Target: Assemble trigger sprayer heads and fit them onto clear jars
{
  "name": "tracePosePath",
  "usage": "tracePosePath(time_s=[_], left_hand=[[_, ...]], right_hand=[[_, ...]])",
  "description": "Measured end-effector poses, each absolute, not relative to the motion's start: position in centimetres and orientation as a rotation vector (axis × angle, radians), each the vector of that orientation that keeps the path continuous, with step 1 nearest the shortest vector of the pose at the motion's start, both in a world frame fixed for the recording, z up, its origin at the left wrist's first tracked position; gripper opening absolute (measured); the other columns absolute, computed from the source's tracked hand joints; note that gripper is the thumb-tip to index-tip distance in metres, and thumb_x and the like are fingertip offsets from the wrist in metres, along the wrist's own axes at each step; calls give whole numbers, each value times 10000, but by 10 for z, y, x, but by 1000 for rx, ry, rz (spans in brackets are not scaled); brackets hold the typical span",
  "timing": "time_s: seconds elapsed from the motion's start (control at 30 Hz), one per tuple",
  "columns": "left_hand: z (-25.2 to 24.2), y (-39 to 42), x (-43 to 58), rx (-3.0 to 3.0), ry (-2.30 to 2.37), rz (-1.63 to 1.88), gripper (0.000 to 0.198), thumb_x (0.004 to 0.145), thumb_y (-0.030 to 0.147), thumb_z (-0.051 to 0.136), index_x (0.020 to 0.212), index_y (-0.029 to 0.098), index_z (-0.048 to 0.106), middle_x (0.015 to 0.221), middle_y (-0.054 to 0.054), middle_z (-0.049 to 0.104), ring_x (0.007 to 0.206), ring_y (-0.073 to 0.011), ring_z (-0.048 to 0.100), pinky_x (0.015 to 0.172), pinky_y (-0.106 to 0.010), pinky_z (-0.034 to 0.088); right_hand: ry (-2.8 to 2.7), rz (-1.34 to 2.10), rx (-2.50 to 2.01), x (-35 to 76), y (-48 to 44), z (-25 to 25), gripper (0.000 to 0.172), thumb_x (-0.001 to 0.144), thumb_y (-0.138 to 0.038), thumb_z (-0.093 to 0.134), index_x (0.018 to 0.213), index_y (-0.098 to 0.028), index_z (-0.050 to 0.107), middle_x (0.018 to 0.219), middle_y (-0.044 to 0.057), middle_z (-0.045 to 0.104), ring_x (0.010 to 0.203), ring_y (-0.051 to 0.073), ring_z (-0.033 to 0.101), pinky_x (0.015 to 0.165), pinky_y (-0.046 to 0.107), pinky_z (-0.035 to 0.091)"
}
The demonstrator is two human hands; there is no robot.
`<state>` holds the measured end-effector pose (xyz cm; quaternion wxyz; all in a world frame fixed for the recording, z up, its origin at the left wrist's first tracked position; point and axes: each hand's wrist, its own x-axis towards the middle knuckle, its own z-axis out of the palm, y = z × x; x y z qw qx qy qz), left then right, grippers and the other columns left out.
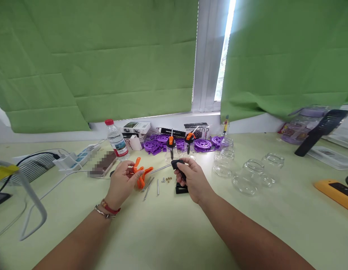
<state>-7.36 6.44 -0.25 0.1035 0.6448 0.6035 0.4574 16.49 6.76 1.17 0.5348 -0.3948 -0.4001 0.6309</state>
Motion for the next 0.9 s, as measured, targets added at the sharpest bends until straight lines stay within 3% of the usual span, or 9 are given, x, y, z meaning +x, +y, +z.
tracePosePath(time_s=[0.27, 0.43, 0.6, 0.7, 0.9], left_hand=[[-15, 78, -69, 2356, 1894, 1046, 120, 844, 287, 547, 810, 172, 536, 1012, -96, 528, 845, -209, 589, 791, -379, 509], [-19, 78, -64, 2353, 1998, 827, 129, 851, 226, 528, 741, 162, 548, 1096, -127, 535, 793, -196, 622, 746, -353, 505], [-21, 79, -66, 2440, 2067, 775, 177, 854, 257, 519, 723, 162, 590, 1003, -119, 578, 776, -218, 610, 729, -370, 480], [-17, 78, -70, 2517, 2151, 902, 183, 868, 235, 468, 782, 165, 614, 981, -119, 607, 855, -250, 591, 764, -409, 454], [-4, 66, -83, 2217, 2192, 1631, 188, 845, 147, 425, 989, 166, 545, 1012, -116, 605, 1001, -270, 563, 800, -404, 434]], right_hand=[[-1156, 1547, -984, 151, 56, 6, 458, 727, -404, 689, 1078, -210, 468, 689, -25, 605, 519, 93, 502, 467, 215, 345], [-1133, 1529, -996, 154, 58, 3, 463, 719, -410, 698, 1067, -214, 464, 698, -21, 607, 521, 95, 495, 467, 218, 344], [-1197, 1426, -952, 150, 62, 5, 451, 762, -422, 657, 1101, -226, 433, 723, -23, 596, 576, 111, 520, 501, 228, 371], [-1332, 1253, -908, 141, 69, 5, 417, 805, -394, 614, 1134, -243, 406, 878, 10, 629, 722, 136, 575, 627, 261, 436], [-1900, 822, -963, 99, 94, 2, 382, 857, -262, 541, 1213, -236, 407, 1046, 63, 647, 973, 203, 592, 844, 358, 424]])
